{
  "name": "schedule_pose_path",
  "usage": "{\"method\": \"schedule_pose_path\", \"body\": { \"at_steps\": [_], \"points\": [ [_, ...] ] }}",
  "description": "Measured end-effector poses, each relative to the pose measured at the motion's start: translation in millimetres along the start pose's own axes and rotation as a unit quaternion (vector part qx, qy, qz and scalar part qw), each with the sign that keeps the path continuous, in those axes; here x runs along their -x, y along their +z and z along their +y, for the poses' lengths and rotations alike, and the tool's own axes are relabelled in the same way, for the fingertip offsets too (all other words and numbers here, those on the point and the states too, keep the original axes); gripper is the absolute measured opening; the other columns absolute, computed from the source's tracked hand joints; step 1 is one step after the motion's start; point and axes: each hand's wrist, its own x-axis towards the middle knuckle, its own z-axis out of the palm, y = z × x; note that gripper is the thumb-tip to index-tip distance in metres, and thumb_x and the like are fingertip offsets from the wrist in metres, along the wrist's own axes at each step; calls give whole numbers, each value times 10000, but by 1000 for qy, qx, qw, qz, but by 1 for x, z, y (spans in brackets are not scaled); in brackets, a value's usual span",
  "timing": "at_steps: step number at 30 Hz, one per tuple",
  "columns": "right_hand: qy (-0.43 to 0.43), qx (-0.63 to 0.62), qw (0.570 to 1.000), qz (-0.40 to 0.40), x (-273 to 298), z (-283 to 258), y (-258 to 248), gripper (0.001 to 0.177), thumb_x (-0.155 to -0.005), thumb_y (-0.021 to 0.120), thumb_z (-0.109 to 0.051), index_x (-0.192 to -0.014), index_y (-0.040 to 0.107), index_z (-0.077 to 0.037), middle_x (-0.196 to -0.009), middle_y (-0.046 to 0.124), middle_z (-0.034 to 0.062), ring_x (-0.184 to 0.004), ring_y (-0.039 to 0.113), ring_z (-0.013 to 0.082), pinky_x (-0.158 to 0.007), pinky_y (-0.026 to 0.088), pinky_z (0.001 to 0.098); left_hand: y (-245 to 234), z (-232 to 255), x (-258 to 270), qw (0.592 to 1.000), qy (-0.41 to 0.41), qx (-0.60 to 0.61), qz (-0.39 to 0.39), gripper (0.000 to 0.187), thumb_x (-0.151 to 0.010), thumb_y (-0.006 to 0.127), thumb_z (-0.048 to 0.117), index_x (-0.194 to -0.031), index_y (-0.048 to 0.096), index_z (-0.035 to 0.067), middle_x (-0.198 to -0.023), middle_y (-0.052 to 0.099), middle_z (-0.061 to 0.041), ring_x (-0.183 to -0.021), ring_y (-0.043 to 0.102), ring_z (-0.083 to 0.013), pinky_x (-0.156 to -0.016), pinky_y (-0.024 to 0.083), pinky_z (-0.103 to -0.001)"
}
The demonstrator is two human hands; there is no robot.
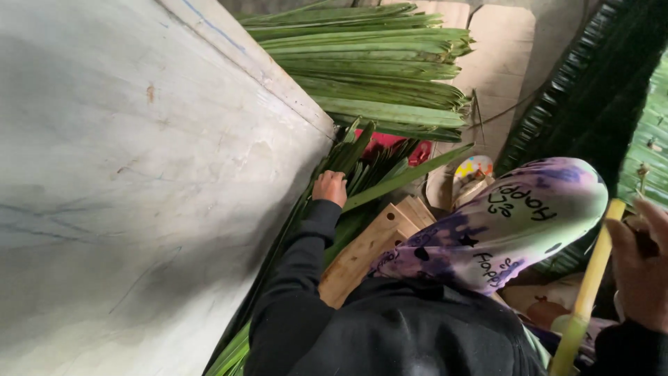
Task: Weave and secure palm leaves onto a wooden rod to create a thatched panel
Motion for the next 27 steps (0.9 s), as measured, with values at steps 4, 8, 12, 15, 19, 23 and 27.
{"method": "schedule_pose_path", "body": {
  "at_steps": [4, 8, 12, 15, 19, 23, 27],
  "points": [
    [-230, 148, 957, -98, -18, -196, -47, 867, -512, 918, -155, -1324, 715, 72, -880, 725, 187, -710, 685, 320, -707, 545, 445, 21, 26, 9, 998, 49, 7, -30, 130, -803, 755, 177, -915, 751, 112, -950, 651, -130, -883, 624, -380, -807, 532, -490],
    [-427, 202, 870, -142, 1, -267, -46, 615, -742, 724, -374, -1285, 657, -94, -1362, 647, 131, -1063, 691, 191, -883, 547, 385, 50, 51, 10, 991, 40, 18, -126, 182, -858, 733, 209, -1009, 713, 109, -1066, 599, -138, -995, 588, -395, -850, 526, -531],
    [-521, 158, 828, -136, 4, -287, -35, 417, -850, 641, -156, -1261, 632, -84, -1260, 605, 164, -925, 602, 290, -820, 487, 375, 76, 68, 8, 993, 93, -16, -71, 504, -744, 834, 372, -1155, 674, 127, -1095, 613, -156, -1017, 583, -407, -849, 509, -537],
    [-464, 204, 854, -112, 23, -277, -35, 379, -839, 643, -158, -1199, 625, -39, -1230, 621, 194, -913, 628, 293, -824, 505, 370, 116, 76, 14, 987, 136, -67, -59, 386, -776, 717, 313, -1108, 624, 140, -1077, 595, -147, -974, 592, -397, -763, 516, -543],
    [-403, 324, 851, -86, 59, -226, -42, 480, -938, 588, -384, -1302, 671, -82, -1367, 682, 72, -1156, 676, 216, -899, 514, 376, 111, 56, 7, 991, 109, -55, -61, 106, -837, 629, 80, -934, 596, 107, -952, 626, -149, -908, 636, -406, -770, 558, -531],
    [-363, 287, 880, -110, 82, -130, -44, 470, -933, 389, -595, -1217, 641, -318, -1265, 725, -23, -1042, 718, 142, -910, 586, 430, 25, 43, -19, 989, -30, -32, -139, 263, -832, 590, 134, -1094, 584, 111, -822, 726, -196, -739, 672, -505, -656, 508, -606],
    [-242, 161, 937, -195, 52, -111, -43, 716, -588, 769, -531, -1259, 695, -293, -1267, 730, -105, -1046, 725, 104, -935, 561, 363, -138, 45, -40, 996, -41, -77, -22, 251, -860, 629, 124, -1099, 558, 99, -617, 623, -131, -496, 596, -390, -465, 468, -541]
  ]
}}
